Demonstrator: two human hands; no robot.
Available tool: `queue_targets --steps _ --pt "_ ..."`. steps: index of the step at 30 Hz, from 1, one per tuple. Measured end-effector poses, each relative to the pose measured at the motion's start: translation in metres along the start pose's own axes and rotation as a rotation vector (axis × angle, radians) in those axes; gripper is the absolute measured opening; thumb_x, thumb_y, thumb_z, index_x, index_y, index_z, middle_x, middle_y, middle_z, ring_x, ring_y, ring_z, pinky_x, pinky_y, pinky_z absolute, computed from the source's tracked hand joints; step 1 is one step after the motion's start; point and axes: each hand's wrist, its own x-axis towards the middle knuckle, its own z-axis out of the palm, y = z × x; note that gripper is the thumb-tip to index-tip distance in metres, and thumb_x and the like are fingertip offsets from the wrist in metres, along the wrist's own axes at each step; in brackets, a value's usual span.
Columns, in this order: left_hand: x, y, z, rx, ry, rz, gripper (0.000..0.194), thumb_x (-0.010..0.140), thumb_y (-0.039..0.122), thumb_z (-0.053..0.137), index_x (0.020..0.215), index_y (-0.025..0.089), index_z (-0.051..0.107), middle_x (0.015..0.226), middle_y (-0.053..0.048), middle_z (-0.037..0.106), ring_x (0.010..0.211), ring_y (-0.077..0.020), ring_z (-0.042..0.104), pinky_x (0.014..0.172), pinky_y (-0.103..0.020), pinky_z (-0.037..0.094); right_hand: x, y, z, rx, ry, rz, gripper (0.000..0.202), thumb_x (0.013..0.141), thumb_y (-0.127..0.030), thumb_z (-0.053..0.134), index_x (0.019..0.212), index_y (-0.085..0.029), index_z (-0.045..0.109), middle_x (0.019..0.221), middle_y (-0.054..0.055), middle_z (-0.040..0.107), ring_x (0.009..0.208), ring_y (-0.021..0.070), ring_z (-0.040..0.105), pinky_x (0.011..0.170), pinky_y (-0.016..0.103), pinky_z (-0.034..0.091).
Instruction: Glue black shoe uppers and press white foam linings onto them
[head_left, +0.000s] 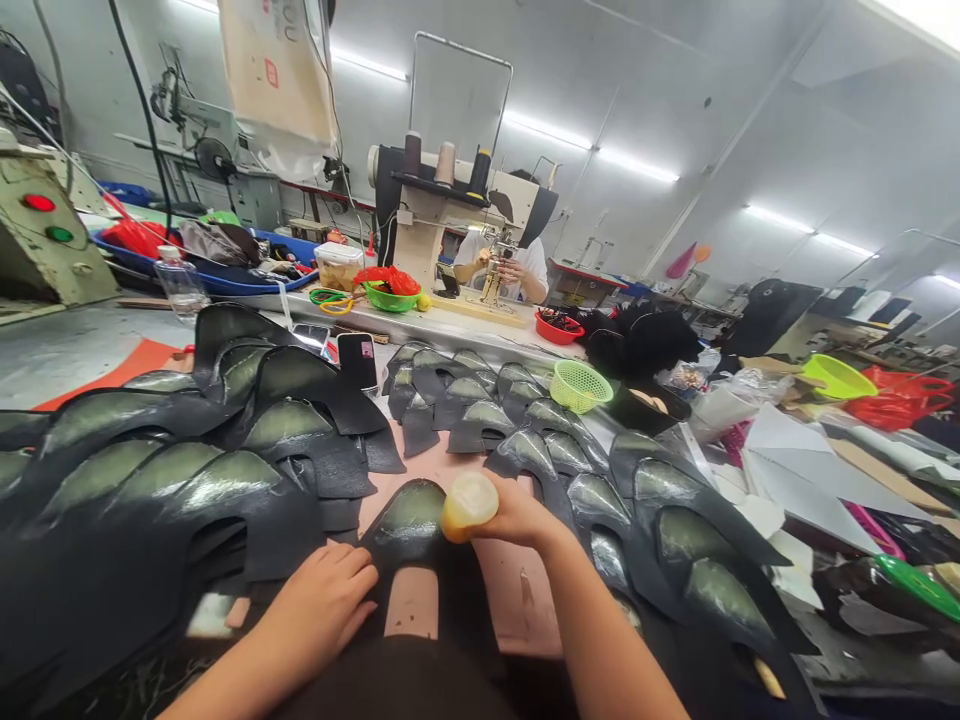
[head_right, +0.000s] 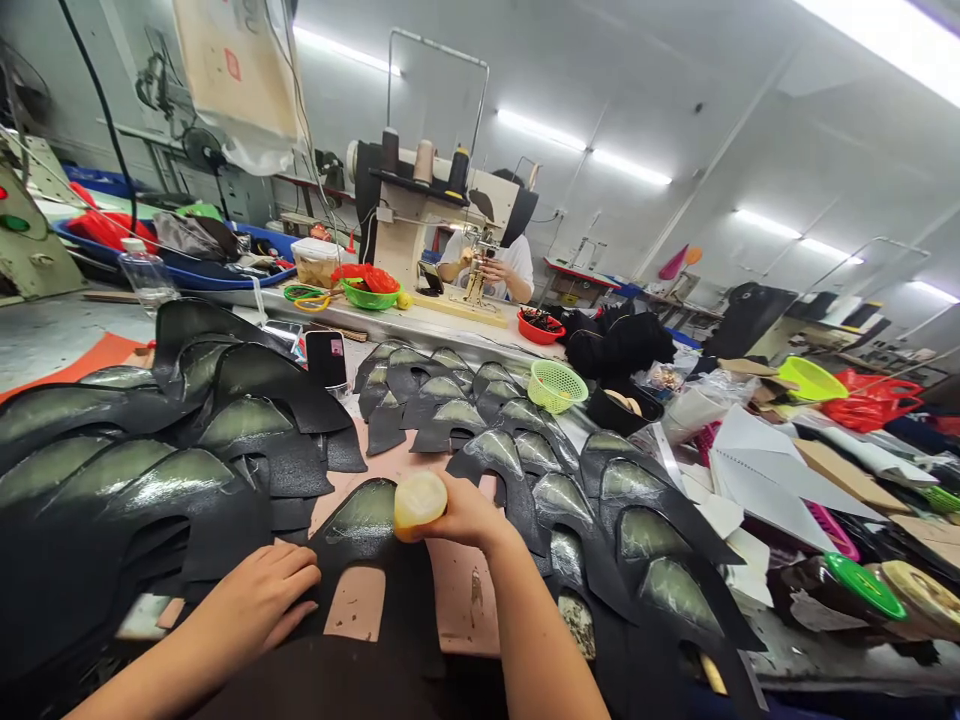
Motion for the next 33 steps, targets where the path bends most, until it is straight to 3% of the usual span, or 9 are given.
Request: queue_targets --steps 3,10,12,16,21,24,27,30,33 --pt "0.000 0.001 -0.001 -0.011 -0.002 -0.006 0.010 0.073 0.012 0.051 0.077 0.018 0.059 0.085 -0.003 0.062 0.083 -0.0216 0.057 0.075 -0.036 0.041 0.001 0.001 -0.003 -0.008 -0.080 0.008 0.055 0.050 -0.023 0.077 0.102 -0.022 0.058 0.096 0.001 0.066 0.088 0.0217 0.060 0.077 0.034 0.046" --pt "0.002 0.003 -0.003 0.011 0.024 -0.007 0.009 0.074 0.013 0.051 0.073 0.018 0.058 0.081 -0.003 0.061 0.080 -0.0207 0.056 0.074 -0.035 0.041 0.034 -0.005 0.027 0.020 0.212 -0.099 0.051 0.057 -0.027 0.073 0.104 -0.020 0.054 0.099 0.003 0.064 0.089 0.0208 0.060 0.078 0.033 0.045" --pt "0.002 0.002 -0.002 0.010 0.014 -0.008 0.010 0.074 0.013 0.050 0.074 0.018 0.058 0.082 -0.003 0.061 0.080 -0.0206 0.056 0.073 -0.034 0.041 0.038 -0.008 0.031 0.066 0.177 -0.147 0.051 0.058 -0.026 0.072 0.105 -0.020 0.054 0.100 0.003 0.064 0.088 0.0200 0.060 0.077 0.032 0.046" --pt "0.000 0.001 -0.001 -0.026 -0.013 -0.018 0.013 0.074 0.011 0.049 0.079 0.018 0.059 0.088 -0.004 0.062 0.085 -0.0221 0.057 0.073 -0.035 0.042 0.030 -0.010 0.024 0.103 -0.092 -0.152 0.055 0.052 -0.022 0.075 0.104 -0.022 0.056 0.100 0.002 0.064 0.091 0.0208 0.060 0.080 0.032 0.046" --pt "-0.002 -0.001 0.000 -0.114 0.045 -0.036 0.012 0.072 0.011 0.051 0.076 0.019 0.059 0.084 -0.002 0.063 0.081 -0.0213 0.058 0.073 -0.034 0.043 0.012 -0.002 0.006 0.035 0.039 0.017 0.061 0.050 -0.023 0.077 0.107 -0.021 0.055 0.100 0.003 0.064 0.093 0.0242 0.059 0.082 0.038 0.045" --pt "0.001 -0.007 0.009 -0.158 0.201 -0.068 0.013 0.074 0.022 0.056 0.087 0.022 0.060 0.086 -0.003 0.065 0.082 -0.0213 0.060 0.075 -0.035 0.044 0.009 0.001 0.003 0.064 -0.115 0.012 0.059 0.047 -0.021 0.078 0.102 -0.021 0.058 0.097 0.002 0.066 0.090 0.0240 0.060 0.079 0.036 0.047" --pt "0.007 -0.016 0.026 -0.098 0.337 -0.143 0.031 0.073 0.035 0.059 0.101 0.021 0.058 0.102 -0.009 0.066 0.097 -0.0268 0.059 0.084 -0.040 0.043 0.021 -0.001 0.012 0.057 0.016 0.000 0.055 0.048 -0.021 0.078 0.100 -0.021 0.058 0.094 0.001 0.065 0.087 0.0227 0.060 0.077 0.035 0.047" --pt "0.012 -0.021 0.042 -0.039 0.320 -0.159 0.042 0.068 0.031 0.061 0.108 0.020 0.054 0.110 -0.011 0.064 0.106 -0.0296 0.055 0.089 -0.043 0.042 0.037 -0.012 0.032 0.084 0.170 -0.059 0.051 0.052 -0.024 0.076 0.099 -0.022 0.056 0.094 0.001 0.065 0.085 0.0216 0.060 0.077 0.034 0.047" --pt "0.015 -0.023 0.052 -0.021 0.352 -0.137 0.052 0.063 0.024 0.063 0.113 0.021 0.049 0.108 -0.010 0.064 0.103 -0.0281 0.058 0.088 -0.041 0.044 0.038 -0.025 0.048 0.175 0.090 -0.134 0.052 0.054 -0.027 0.076 0.101 -0.023 0.057 0.098 0.002 0.065 0.090 0.0221 0.060 0.079 0.033 0.047"
